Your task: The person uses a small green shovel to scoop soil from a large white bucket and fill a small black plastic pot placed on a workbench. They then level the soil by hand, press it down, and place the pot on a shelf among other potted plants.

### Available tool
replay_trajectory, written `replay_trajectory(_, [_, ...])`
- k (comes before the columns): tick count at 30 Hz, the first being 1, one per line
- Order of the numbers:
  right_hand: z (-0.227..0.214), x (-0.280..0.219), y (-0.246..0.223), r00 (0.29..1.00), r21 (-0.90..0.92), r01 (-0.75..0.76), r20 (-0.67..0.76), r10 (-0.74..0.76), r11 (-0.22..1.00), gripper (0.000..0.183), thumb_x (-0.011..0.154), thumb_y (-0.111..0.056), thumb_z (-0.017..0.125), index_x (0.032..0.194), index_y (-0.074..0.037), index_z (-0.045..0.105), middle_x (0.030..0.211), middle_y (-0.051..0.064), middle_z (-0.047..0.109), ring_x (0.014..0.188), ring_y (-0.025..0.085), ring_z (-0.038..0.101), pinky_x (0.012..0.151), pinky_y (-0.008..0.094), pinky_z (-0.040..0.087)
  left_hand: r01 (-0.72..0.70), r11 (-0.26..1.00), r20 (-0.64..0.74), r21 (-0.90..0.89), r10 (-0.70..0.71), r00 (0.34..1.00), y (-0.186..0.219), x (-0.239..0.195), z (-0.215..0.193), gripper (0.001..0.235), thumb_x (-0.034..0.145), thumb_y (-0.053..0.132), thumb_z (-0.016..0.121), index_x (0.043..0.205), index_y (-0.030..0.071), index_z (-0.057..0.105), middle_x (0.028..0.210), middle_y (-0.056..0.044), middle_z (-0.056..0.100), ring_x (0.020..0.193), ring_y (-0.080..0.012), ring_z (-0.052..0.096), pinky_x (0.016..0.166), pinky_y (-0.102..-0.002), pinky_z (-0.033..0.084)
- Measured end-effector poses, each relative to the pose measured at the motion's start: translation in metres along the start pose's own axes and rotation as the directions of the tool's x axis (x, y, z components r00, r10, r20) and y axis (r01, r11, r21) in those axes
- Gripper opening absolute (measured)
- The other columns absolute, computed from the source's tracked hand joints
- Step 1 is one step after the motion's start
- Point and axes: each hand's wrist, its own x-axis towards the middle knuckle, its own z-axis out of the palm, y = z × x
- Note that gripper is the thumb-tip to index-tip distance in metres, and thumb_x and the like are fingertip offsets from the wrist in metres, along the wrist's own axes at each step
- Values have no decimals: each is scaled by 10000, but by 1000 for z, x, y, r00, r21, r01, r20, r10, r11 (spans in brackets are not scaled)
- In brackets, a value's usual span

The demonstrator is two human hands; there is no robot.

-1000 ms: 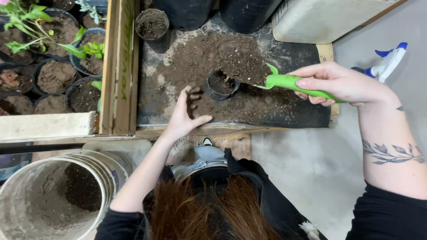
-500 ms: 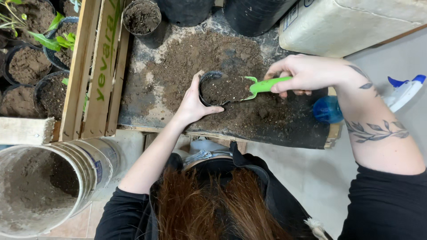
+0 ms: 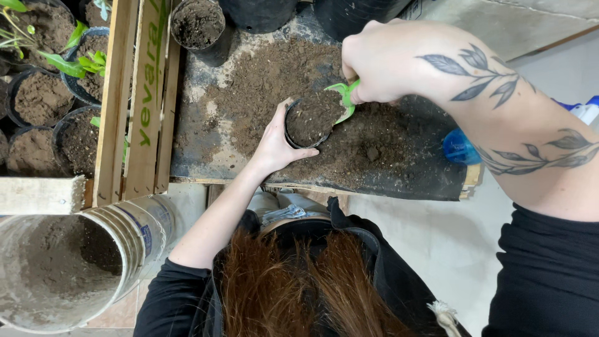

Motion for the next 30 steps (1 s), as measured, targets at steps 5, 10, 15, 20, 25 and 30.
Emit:
replay_trajectory(5, [-8,-3,-17,996,-62,-77,-58,73,995,217,931,-233,773,939,-16,783,1077,230,767,817,461,759,618,563,569,52,999,11,-2,-52,999,1,1,0,1266,677,336,1096,1633,28,325,1654,-191,516,1536,-363,522,1309,-463,382])
replay_trajectory(10, [0,-31,-18,980,-125,-152,-148,133,981,241,827,-6,765,1033,-105,840,1036,151,839,942,447,830,629,551,661,115,993,46,18,-116,992,0,0,-1,1323,703,373,1085,1675,13,264,1718,-198,438,1595,-372,447,1340,-498,329])
replay_trajectory(15, [63,-54,7,901,-238,-152,-432,36,959,380,983,-412,713,1342,-524,764,946,-42,869,848,364,875,636,486,670,61,998,76,-20,-59,995,-6,1,-9,1279,703,396,1075,1658,24,309,1673,-195,495,1551,-367,504,1305,-490,382])
replay_trajectory(20, [140,-58,36,791,-152,-73,-611,-36,986,432,1002,-403,779,1428,-476,780,1052,-171,768,697,190,779,408,357,556,129,990,212,-51,-115,970,-2,13,-25,1306,694,409,1060,1682,59,283,1719,-186,463,1577,-359,471,1300,-503,365])
replay_trajectory(25, [239,-41,53,593,90,211,-803,-54,973,278,1099,-298,803,1373,-338,834,1109,-66,819,556,39,559,388,179,364,108,984,330,-139,-57,942,-11,27,-34,1314,637,431,1060,1660,76,316,1657,-168,558,1523,-318,548,1300,-472,376])
replay_trajectory(30, [289,-30,24,412,425,415,-876,250,804,365,910,-78,955,1262,-140,882,1225,81,818,1044,296,810,836,406,670,71,986,250,-153,-30,968,-21,32,-25,1270,494,320,1158,1583,203,515,1454,-194,690,1416,-470,630,1218,-649,459])
